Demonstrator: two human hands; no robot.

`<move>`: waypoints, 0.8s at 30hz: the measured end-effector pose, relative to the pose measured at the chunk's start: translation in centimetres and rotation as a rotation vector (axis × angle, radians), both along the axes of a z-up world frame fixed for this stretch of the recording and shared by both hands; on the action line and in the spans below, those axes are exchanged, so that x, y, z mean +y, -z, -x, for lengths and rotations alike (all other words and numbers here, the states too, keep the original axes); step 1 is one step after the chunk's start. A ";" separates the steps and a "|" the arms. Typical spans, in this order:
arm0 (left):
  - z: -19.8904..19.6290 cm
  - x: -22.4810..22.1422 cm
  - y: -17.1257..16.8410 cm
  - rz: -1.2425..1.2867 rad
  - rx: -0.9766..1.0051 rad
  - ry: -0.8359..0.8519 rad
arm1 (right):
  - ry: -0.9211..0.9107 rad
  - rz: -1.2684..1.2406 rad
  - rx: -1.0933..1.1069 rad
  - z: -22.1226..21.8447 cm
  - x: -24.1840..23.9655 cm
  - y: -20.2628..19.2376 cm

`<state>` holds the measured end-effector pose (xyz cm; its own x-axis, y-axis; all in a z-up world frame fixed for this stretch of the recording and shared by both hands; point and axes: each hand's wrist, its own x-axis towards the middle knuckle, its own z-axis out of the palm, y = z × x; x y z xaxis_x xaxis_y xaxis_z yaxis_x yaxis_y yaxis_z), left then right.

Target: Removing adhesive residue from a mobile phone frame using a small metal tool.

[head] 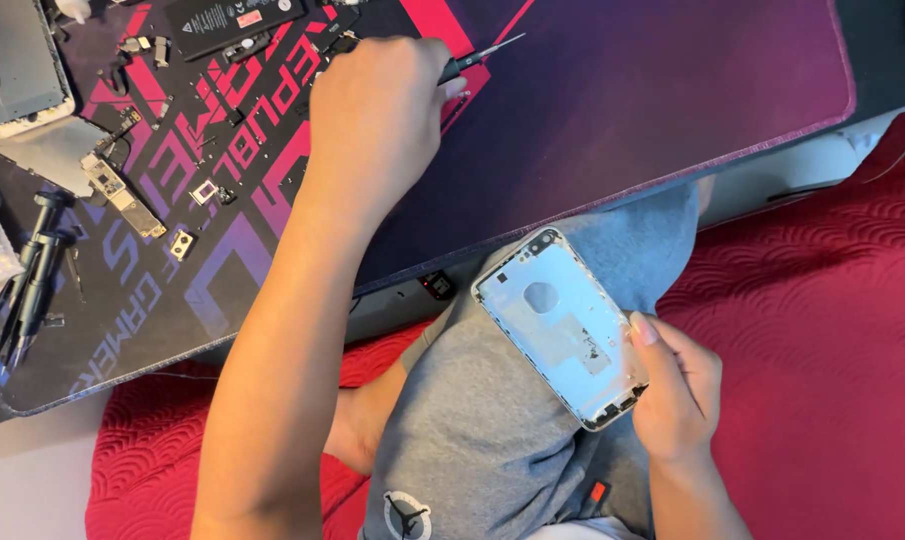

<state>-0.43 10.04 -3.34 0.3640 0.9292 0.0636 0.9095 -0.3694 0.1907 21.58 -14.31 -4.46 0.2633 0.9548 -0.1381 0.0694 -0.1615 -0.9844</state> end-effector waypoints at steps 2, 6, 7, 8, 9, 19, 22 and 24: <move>0.6 -0.4 -0.9 -0.059 -0.052 -0.002 | 0.013 -0.004 -0.008 0.0 0.1 0.3; 1.8 -3.6 -4.0 -0.117 -0.379 0.013 | 0.148 0.082 0.175 -0.8 -0.8 2.2; 1.7 -5.9 -4.9 -0.121 -0.381 0.012 | 0.146 0.079 0.173 -0.6 -1.0 2.9; 1.6 -8.1 -5.8 -0.064 -0.508 -0.054 | 0.399 0.100 0.302 -0.4 -1.3 3.7; 1.4 -10.3 -6.6 -0.005 -0.635 -0.119 | 0.656 0.117 0.431 -0.2 -1.5 4.4; -2.2 -23.9 -2.0 0.395 -1.142 -0.034 | 0.339 -0.055 0.081 6.9 -5.2 0.3; -0.4 -21.4 -2.6 0.566 -1.244 -0.071 | 0.233 -0.427 0.459 6.2 -2.9 -0.7; 1.6 -19.0 -2.8 0.700 -0.983 0.285 | 0.273 -0.388 0.307 2.2 -2.6 -0.3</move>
